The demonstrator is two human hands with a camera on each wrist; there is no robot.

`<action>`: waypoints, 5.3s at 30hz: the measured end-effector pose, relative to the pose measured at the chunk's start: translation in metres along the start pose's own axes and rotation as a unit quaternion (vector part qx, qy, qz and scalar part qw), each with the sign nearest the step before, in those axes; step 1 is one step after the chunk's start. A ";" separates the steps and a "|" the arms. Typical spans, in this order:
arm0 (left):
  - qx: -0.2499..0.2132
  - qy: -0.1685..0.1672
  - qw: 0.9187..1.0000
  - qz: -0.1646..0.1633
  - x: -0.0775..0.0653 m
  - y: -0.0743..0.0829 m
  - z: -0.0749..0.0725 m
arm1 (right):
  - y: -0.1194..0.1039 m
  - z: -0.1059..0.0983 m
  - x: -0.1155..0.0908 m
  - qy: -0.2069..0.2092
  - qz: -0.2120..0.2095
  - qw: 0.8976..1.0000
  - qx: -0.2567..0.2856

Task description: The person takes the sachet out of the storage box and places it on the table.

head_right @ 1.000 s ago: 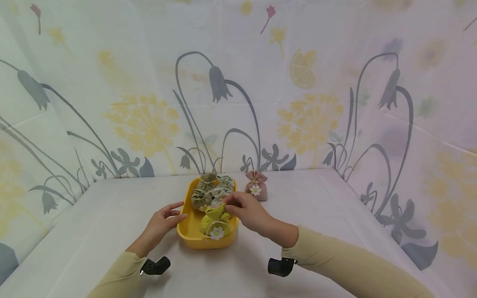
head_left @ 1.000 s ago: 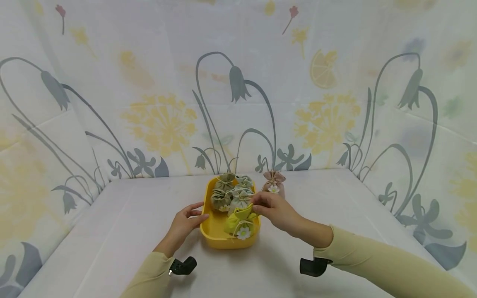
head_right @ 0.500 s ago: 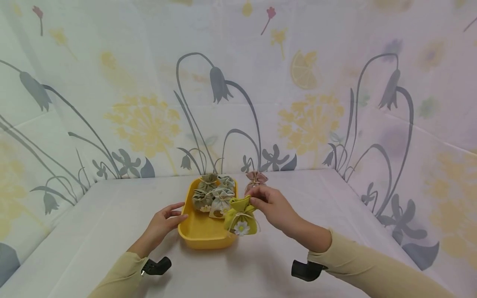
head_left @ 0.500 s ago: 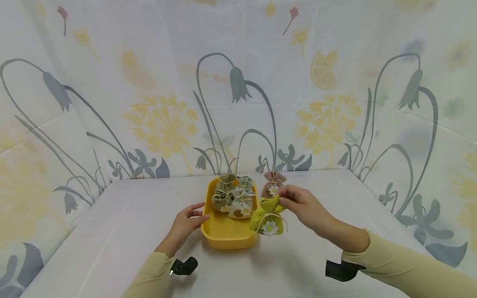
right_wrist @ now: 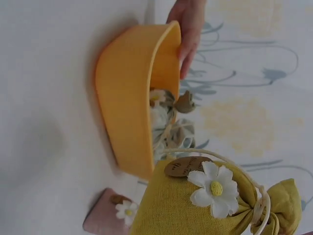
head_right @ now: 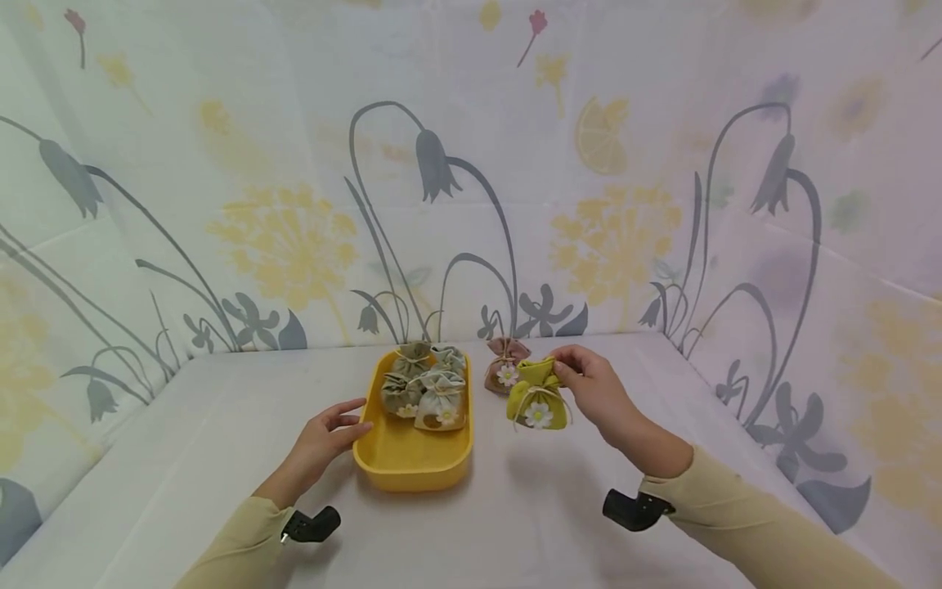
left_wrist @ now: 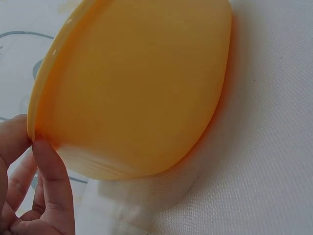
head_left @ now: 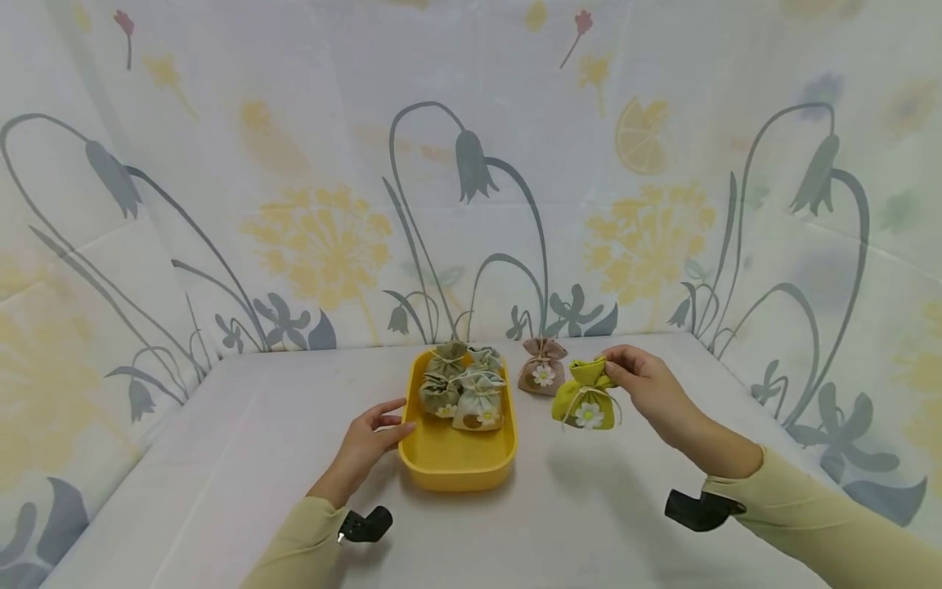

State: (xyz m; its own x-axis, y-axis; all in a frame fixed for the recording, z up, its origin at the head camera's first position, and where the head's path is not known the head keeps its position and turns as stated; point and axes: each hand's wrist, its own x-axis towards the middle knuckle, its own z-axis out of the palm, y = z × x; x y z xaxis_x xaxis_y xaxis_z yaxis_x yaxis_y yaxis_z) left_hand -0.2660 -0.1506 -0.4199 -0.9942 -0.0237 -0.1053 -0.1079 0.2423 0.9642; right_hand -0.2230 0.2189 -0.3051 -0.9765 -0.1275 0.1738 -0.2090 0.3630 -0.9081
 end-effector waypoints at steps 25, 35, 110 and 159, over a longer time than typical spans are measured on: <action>-0.012 -0.001 1.000 0.010 -0.002 0.001 0.000 | 0.073 -0.022 0.072 0.061 0.009 0.998 -0.005; -0.018 -0.001 1.000 0.009 -0.001 0.000 0.000 | 0.088 -0.018 0.097 0.093 0.022 0.995 -0.012; -0.022 0.000 1.000 0.002 0.000 -0.002 0.000 | 0.088 0.027 0.029 0.044 0.094 0.990 0.093; -0.022 -0.001 1.000 -0.003 -0.003 0.002 0.000 | 0.045 0.107 0.082 -0.080 0.079 0.989 0.095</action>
State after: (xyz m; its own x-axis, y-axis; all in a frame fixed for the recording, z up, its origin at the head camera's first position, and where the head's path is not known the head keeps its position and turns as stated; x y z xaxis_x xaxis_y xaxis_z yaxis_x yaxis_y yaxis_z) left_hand -0.2636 -0.1499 -0.4177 -0.9934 -0.0240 -0.1123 -0.1149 0.1996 0.9731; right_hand -0.3071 0.1265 -0.3726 -0.9722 -0.2328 -0.0249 -0.0258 0.2124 -0.9768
